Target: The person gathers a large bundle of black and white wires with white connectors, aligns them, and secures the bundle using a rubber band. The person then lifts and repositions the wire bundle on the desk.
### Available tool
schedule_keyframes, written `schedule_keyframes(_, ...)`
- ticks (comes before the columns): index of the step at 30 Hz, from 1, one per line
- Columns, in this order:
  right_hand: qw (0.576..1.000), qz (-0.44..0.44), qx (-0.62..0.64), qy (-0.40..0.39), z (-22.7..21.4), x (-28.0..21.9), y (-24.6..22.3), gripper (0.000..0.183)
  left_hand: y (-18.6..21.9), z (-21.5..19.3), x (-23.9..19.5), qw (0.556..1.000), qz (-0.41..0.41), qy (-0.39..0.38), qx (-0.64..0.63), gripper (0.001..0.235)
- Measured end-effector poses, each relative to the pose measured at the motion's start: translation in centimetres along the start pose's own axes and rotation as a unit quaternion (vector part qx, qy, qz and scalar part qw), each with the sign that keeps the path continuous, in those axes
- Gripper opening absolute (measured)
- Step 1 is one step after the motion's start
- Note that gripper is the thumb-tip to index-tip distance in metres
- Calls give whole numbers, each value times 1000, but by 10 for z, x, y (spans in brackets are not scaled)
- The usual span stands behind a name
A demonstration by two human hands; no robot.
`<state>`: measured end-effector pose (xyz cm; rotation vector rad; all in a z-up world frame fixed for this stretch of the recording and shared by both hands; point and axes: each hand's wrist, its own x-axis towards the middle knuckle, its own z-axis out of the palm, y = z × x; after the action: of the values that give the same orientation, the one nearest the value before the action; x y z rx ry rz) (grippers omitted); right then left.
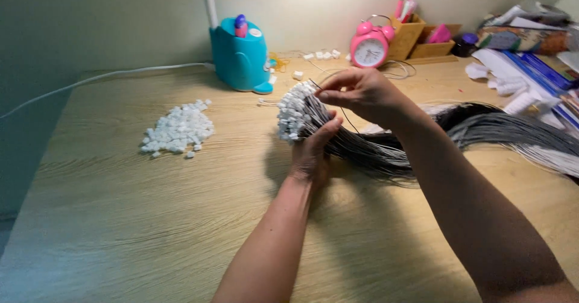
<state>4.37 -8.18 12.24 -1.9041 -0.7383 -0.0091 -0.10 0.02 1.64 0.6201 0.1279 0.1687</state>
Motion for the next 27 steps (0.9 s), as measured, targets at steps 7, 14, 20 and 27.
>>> schedule_keyframes(7, 988, 124, -54, -77, -25, 11, -58, 13, 10, 4, -5, 999, -42, -16, 8, 40)
schedule_keyframes(14, 974, 190, 47, -115, -2, 20, -28, 15, 7, 16, -16, 995, 85, -23, 55, 48)
schedule_keyframes(20, 984, 148, 61, -76, -13, 12, -33, 17, -15, -5, 7, 992, 116, -33, 33, 30)
schedule_keyframes(27, 974, 154, 155, 50, -41, -27, 0, 21, -5, 5, -6, 998, 57, 35, -5, 25)
